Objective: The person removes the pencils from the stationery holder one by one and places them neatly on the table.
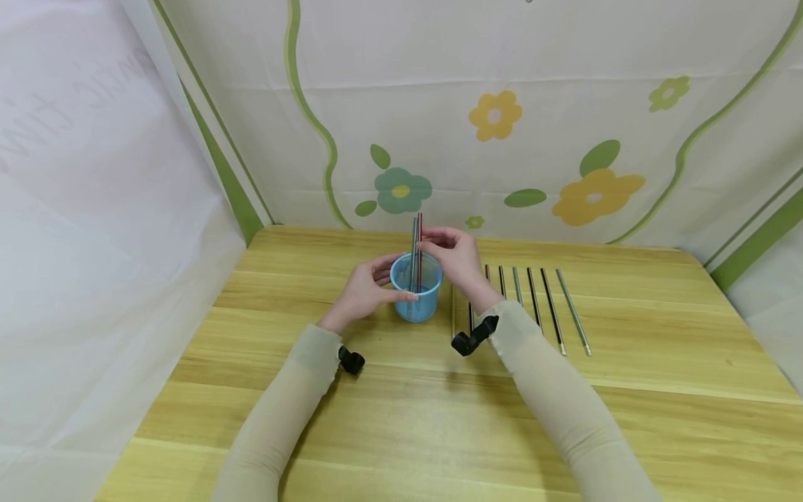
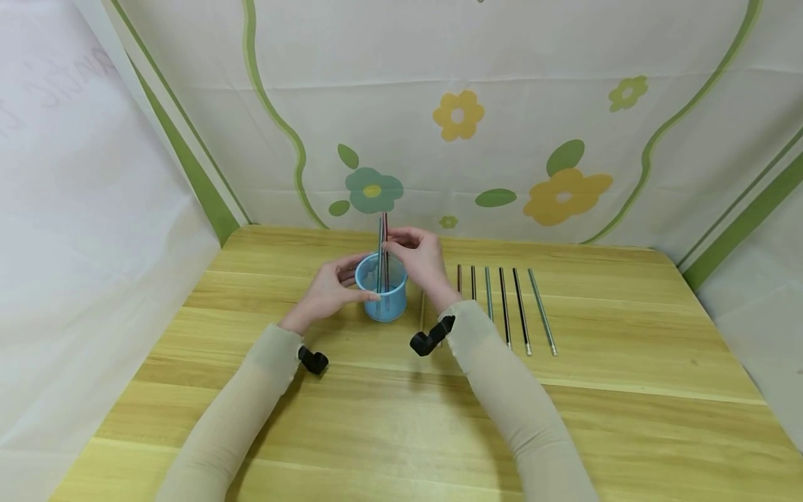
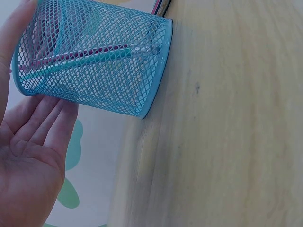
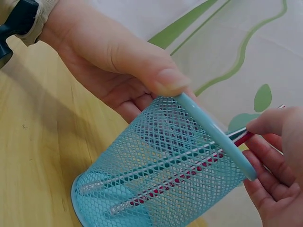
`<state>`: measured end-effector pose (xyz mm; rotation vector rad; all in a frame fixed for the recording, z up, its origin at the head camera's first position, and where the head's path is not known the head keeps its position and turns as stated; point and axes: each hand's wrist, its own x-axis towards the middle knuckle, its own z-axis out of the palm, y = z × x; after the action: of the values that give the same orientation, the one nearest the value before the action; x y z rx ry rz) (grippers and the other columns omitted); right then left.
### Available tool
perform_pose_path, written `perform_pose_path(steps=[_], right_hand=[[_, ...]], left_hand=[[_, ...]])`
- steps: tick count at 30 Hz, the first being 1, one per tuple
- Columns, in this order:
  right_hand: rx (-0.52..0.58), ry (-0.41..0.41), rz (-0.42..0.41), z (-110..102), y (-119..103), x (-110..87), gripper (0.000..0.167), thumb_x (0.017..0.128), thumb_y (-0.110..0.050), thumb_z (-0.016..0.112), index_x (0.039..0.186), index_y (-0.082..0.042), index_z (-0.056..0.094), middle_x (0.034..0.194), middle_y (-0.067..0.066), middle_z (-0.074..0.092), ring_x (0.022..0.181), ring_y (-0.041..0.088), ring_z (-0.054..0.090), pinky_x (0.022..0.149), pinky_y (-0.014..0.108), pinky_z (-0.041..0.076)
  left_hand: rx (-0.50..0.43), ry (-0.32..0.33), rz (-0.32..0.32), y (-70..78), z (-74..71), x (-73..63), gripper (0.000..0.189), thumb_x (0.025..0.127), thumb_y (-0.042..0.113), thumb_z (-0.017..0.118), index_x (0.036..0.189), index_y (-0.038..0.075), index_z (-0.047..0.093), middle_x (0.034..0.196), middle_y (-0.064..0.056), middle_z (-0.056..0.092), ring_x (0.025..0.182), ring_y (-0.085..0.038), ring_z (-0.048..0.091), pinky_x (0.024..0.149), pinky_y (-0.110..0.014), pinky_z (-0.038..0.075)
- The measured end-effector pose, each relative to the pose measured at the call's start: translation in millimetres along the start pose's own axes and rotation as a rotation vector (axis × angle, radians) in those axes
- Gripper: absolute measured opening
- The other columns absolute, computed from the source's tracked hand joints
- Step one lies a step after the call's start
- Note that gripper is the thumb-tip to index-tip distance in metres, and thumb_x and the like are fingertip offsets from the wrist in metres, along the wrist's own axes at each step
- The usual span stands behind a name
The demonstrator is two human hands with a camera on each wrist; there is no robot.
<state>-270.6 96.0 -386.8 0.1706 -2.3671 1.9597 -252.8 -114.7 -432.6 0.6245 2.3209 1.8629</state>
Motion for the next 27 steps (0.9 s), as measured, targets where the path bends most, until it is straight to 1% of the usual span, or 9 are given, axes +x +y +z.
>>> perform_pose_path(steps=[9,15,18,23,27], right_hand=[[0.012,0.008,-0.005,-5,-1,0.0,0.026,0.094,-0.018,0.078,0.118,-0.009,0.074,0.108,0.005,0.072,0.101,0.02,0.065,0.089,0.033,0.056],[0.033,0.007,0.003,-7,-3,-1.8,0.028,0.094,-0.017,0.077,0.12,-0.008,0.073,0.109,0.006,0.071,0.101,0.021,0.066,0.089,0.031,0.057],[0.062,0.007,0.0,-8,-5,-1.9,0.028,0.094,-0.014,0.077,0.12,-0.006,0.072,0.108,0.008,0.071,0.099,0.022,0.067,0.089,0.032,0.058],[0.093,0.02,-0.017,-10,-6,0.0,0.028,0.093,-0.012,0.077,0.119,-0.004,0.072,0.107,0.01,0.071,0.097,0.023,0.068,0.091,0.038,0.058],[0.099,0.038,-0.027,-12,-7,1.0,0.028,0.093,-0.013,0.078,0.119,-0.004,0.073,0.105,0.009,0.072,0.095,0.022,0.069,0.09,0.038,0.058]], left_hand=[[-0.006,-0.004,-0.002,0.3,0.4,-0.3,0.078,0.076,0.017,0.093,0.144,0.012,0.057,0.138,-0.001,0.061,0.121,-0.017,0.061,0.103,-0.03,0.049],[0.005,-0.005,-0.013,0.8,0.1,-0.5,0.079,0.076,0.019,0.094,0.145,0.013,0.057,0.139,0.0,0.06,0.122,-0.017,0.061,0.104,-0.031,0.049],[0.008,-0.006,-0.018,0.6,-0.1,-0.3,0.079,0.076,0.02,0.094,0.145,0.014,0.057,0.14,0.0,0.06,0.122,-0.017,0.06,0.104,-0.031,0.048],[0.006,-0.002,-0.022,0.5,-0.4,-0.2,0.08,0.075,0.02,0.094,0.145,0.013,0.056,0.14,-0.001,0.059,0.122,-0.018,0.06,0.105,-0.032,0.048],[0.002,0.002,-0.023,0.1,-0.3,-0.7,0.081,0.075,0.02,0.094,0.145,0.011,0.056,0.14,-0.002,0.06,0.122,-0.018,0.061,0.104,-0.032,0.049]])
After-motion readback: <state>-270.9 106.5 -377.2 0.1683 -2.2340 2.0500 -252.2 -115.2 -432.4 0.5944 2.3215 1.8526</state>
